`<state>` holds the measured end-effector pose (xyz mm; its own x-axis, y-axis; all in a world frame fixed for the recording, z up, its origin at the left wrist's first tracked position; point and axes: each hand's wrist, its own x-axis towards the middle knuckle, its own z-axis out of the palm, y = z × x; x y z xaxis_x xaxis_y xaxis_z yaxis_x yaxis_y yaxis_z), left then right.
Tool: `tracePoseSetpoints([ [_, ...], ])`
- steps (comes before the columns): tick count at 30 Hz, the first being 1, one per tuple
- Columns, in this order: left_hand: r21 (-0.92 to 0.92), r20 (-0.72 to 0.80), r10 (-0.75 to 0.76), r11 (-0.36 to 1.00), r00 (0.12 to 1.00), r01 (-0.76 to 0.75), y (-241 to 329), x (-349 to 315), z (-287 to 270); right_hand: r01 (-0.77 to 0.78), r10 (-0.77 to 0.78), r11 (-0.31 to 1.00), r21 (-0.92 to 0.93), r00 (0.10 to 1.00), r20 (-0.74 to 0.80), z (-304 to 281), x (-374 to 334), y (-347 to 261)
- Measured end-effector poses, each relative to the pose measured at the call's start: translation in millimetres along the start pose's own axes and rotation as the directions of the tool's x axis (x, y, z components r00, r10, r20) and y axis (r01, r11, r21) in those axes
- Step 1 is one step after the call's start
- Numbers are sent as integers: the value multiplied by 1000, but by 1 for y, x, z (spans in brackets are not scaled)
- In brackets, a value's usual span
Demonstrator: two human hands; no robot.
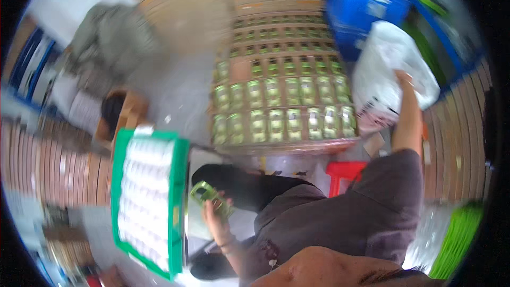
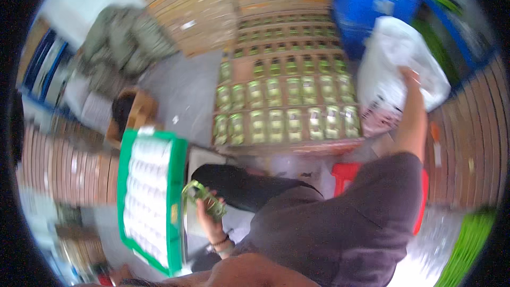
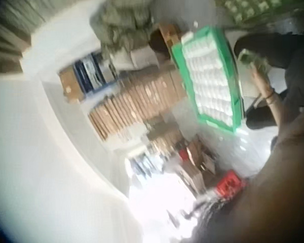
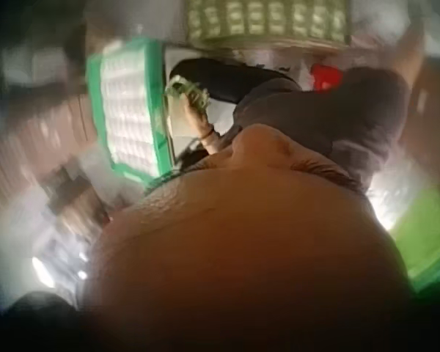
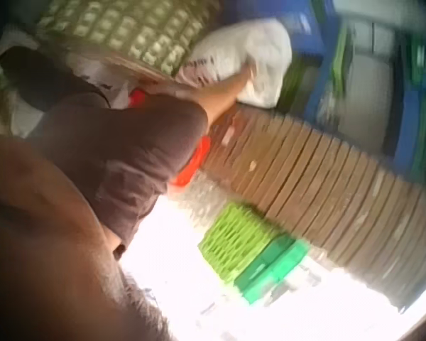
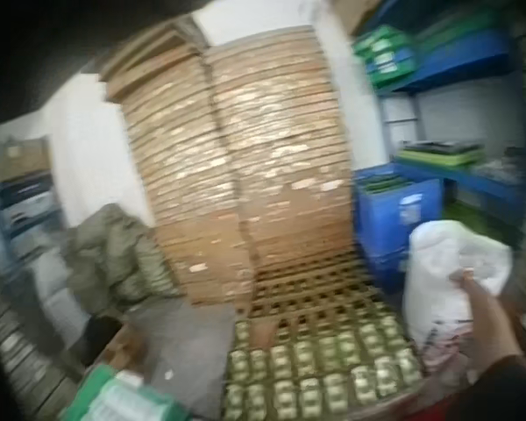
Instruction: The person sits on a stool and repeatedly picks small green plastic items from a cardboard tray, wraps each one in a white plastic bag, and places the wrapped item into a green bin. The process is repeated for many items throughout the clip.
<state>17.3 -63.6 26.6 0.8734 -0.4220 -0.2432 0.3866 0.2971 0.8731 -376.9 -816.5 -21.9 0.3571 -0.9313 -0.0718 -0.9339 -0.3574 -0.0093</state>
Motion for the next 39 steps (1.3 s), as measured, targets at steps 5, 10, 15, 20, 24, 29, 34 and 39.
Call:
tracePoseSetpoints([
  [5, -23, 6, 7, 1000, 1000, -7, 9, 3, 4, -21, 14, 998, -64, 994, -105, -20, 13, 25],
  [10, -138, -68, -15, 990, 998, 6, 1, -7, -12, -155, 121, 983, -103, 952, -281, -78, 31, -3],
  [15, -109, -139, -55, 993, 989, 40, 2, -16, -11, -294, 178, 934, -204, 876, -449, -151, -37, -163],
  [20, -133, -202, -53, 991, 978, 26, 7, -19, -17, 726, -545, 434, 534, 683, -486, -169, -158, -448],
  [24, -138, -239, -6, 990, 971, -28, 10, -26, -22, 779, -930, -91, 621, 155, -332, -144, -275, -652],
  [29, -104, -353, 22, 993, 935, -63, 8, -41, -29, 966, -972, -122, 226, -70, -225, -84, -328, -773],
  [34, -82, -434, 48, 992, 900, -92, 5, -54, -46, 965, -974, -148, 219, -104, -199, -79, -334, -793],
  [39, -38, -399, 31, 998, 916, -50, 7, -49, -43, 961, -961, -118, 250, -48, -271, -92, -311, -806],
])
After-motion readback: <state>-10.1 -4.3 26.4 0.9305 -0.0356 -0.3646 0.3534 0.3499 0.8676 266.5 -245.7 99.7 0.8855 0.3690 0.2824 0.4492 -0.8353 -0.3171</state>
